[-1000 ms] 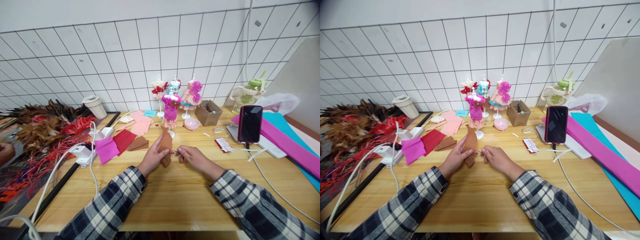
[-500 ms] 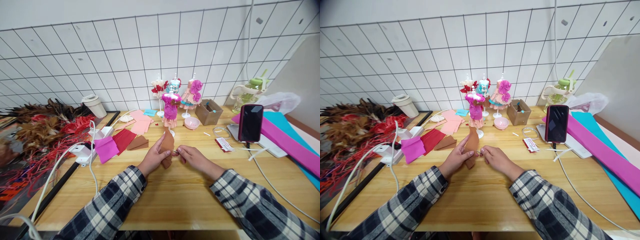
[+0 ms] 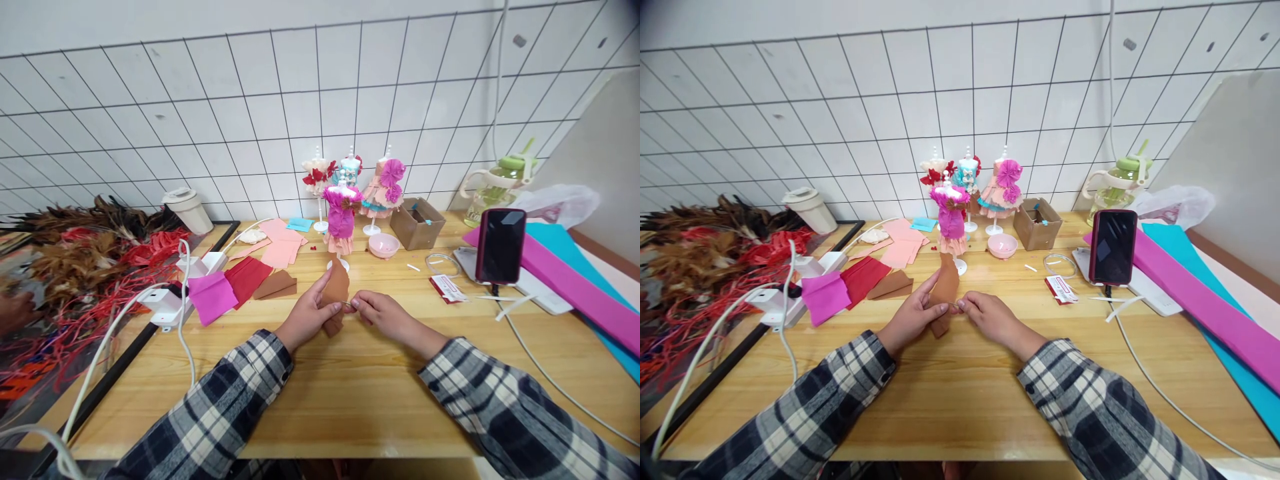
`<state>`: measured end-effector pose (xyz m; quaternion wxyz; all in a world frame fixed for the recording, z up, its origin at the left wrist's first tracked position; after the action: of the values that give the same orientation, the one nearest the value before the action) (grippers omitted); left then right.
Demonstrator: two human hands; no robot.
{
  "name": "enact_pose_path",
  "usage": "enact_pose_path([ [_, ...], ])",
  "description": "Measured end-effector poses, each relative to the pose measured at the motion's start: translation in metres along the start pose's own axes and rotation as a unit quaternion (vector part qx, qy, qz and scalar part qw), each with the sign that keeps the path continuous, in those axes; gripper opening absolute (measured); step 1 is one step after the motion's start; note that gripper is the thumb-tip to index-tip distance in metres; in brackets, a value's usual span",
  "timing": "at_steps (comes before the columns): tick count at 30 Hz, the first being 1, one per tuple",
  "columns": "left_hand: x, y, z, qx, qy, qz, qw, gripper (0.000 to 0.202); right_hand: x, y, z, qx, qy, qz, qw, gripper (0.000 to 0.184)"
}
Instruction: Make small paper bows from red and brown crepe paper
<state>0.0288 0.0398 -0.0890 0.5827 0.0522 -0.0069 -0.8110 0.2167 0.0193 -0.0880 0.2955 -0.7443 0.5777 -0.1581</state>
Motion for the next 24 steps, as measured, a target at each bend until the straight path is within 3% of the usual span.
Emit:
enact_pose_path([
  [15,0.0013,0.002,0.002,-0.009,-0.002,-0.003,1.0,0.084,0.0005,0.0018,-0.0007,-0.01,-0.001,-0.005,1.0,0.041],
  [24,0.0046,0.0036,0.0063,-0.016,-0.036,-0.058,0.998,0.095,-0.0005,0.0018,-0.0016,-0.017,0.003,-0.006,1.0,0.036],
])
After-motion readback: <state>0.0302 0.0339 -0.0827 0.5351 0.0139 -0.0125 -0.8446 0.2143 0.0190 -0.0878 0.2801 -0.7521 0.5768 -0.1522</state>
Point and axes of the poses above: each hand's wrist, its own x-axis away from the middle knuckle, its own y-axis out of the palm, z = x × y, the point moved 1 cm from there along -x, towards the middle knuckle, and after that the axes turned 7 degrees about z, right-handed, at the moved point
